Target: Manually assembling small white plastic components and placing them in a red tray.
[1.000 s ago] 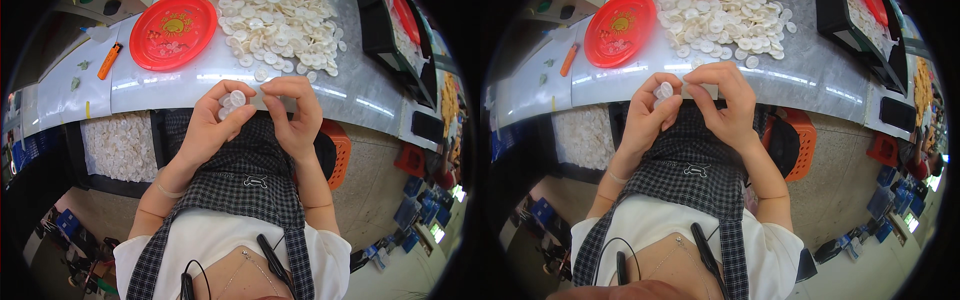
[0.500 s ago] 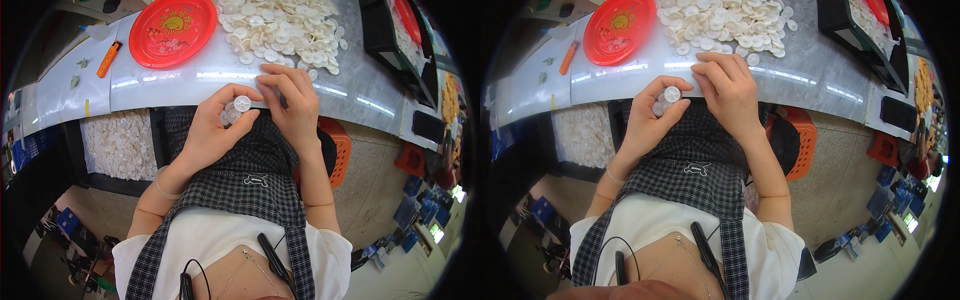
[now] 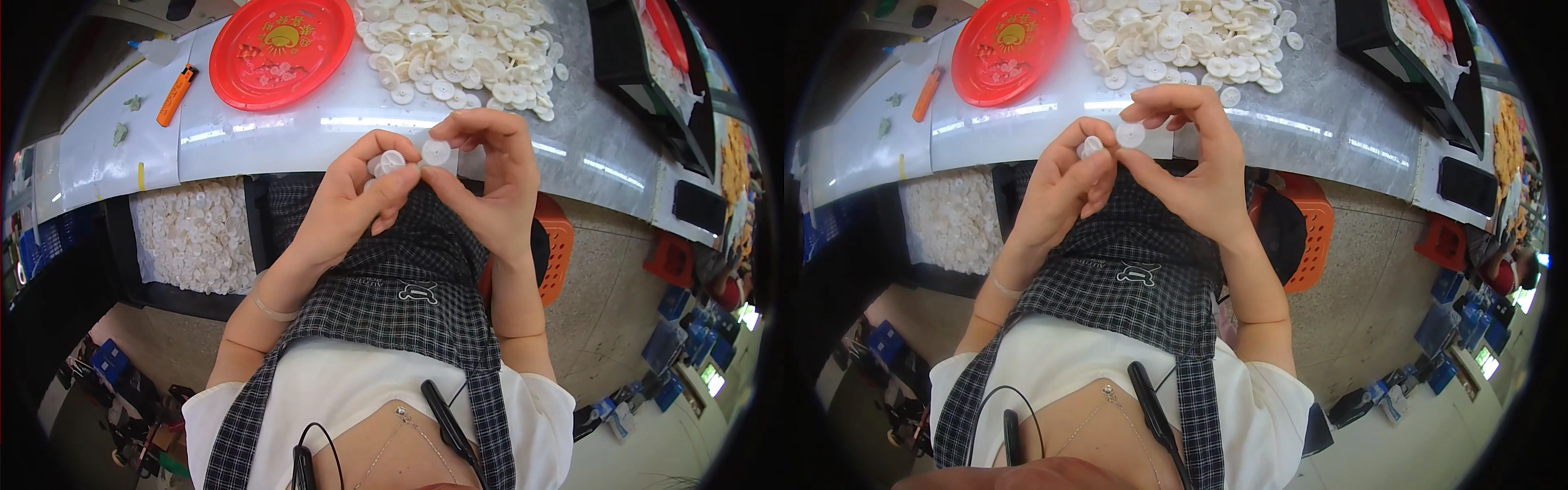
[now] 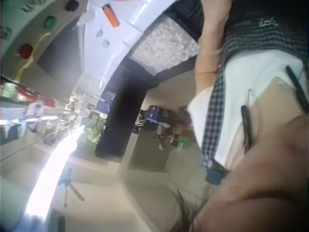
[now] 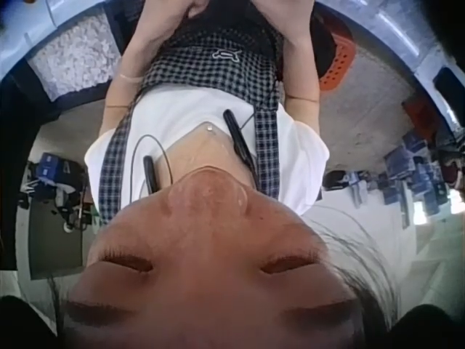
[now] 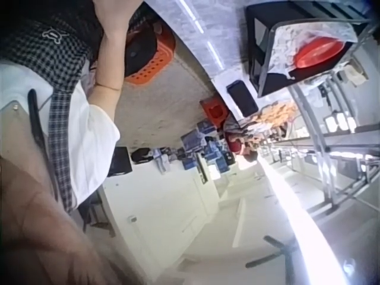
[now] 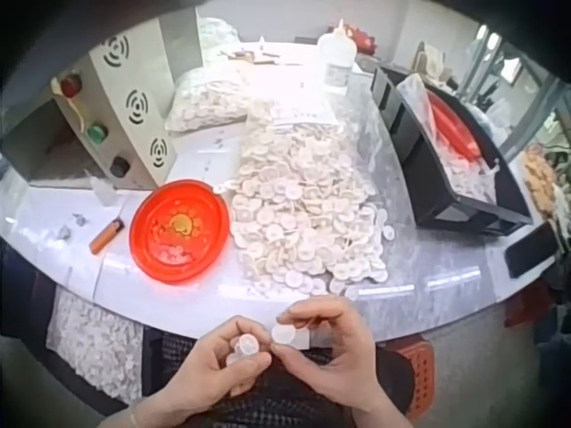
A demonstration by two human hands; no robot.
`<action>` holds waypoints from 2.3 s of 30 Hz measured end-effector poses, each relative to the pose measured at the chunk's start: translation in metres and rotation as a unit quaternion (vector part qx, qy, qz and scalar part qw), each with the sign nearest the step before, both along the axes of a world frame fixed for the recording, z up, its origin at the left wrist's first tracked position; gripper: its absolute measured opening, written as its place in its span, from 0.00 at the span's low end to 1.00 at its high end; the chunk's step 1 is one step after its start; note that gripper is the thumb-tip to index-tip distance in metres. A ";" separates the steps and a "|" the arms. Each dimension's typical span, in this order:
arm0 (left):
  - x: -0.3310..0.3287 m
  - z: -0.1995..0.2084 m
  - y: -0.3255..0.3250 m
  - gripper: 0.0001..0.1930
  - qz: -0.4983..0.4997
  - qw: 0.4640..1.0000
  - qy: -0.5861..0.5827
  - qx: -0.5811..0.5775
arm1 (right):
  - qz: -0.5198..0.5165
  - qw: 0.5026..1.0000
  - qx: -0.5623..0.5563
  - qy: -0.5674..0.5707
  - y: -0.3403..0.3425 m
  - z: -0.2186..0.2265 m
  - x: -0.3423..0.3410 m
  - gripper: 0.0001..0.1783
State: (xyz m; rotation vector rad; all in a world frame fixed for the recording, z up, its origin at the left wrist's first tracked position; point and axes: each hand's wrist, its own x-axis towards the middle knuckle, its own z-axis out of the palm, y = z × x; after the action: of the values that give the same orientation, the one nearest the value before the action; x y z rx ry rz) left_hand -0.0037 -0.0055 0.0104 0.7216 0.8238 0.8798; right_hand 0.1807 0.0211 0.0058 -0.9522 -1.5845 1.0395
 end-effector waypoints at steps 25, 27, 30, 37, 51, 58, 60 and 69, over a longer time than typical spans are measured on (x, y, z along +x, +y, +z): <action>0.008 0.009 0.007 0.19 0.040 0.991 -0.107 -0.066 | -0.202 0.946 0.125 -0.219 0.020 -0.013 0.012 0.10; 0.006 0.005 0.007 0.20 0.045 0.985 -0.152 -0.066 | -0.206 0.929 0.157 -0.263 0.021 -0.013 0.010 0.10; -0.001 -0.004 0.008 0.21 0.039 0.973 -0.212 -0.081 | -0.209 0.897 0.177 -0.348 0.020 -0.013 0.006 0.10; -0.004 -0.001 0.008 0.10 0.032 0.969 -0.209 -0.125 | -0.179 0.889 0.223 -0.357 0.011 -0.019 0.004 0.09; -0.006 0.004 0.005 0.13 0.046 0.980 -0.162 -0.106 | -0.084 0.904 0.297 -0.294 -0.019 -0.035 0.004 0.11; 0.003 -0.002 -0.001 0.13 0.028 0.998 -0.038 -0.028 | -0.115 0.988 0.020 -0.101 -0.023 -0.010 -0.003 0.16; 0.007 -0.001 -0.003 0.14 0.016 0.998 -0.047 -0.028 | -0.093 0.988 0.019 -0.122 -0.019 -0.005 -0.005 0.19; 0.006 -0.005 -0.003 0.18 -0.041 0.998 -0.055 0.000 | -0.124 0.982 0.026 -0.141 -0.021 0.001 -0.013 0.18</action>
State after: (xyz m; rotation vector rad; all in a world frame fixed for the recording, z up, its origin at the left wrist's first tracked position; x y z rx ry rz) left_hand 0.0022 -0.0086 0.0053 0.6967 0.6910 0.8384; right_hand 0.1677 -0.0004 0.0068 -1.2682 -1.6584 0.7097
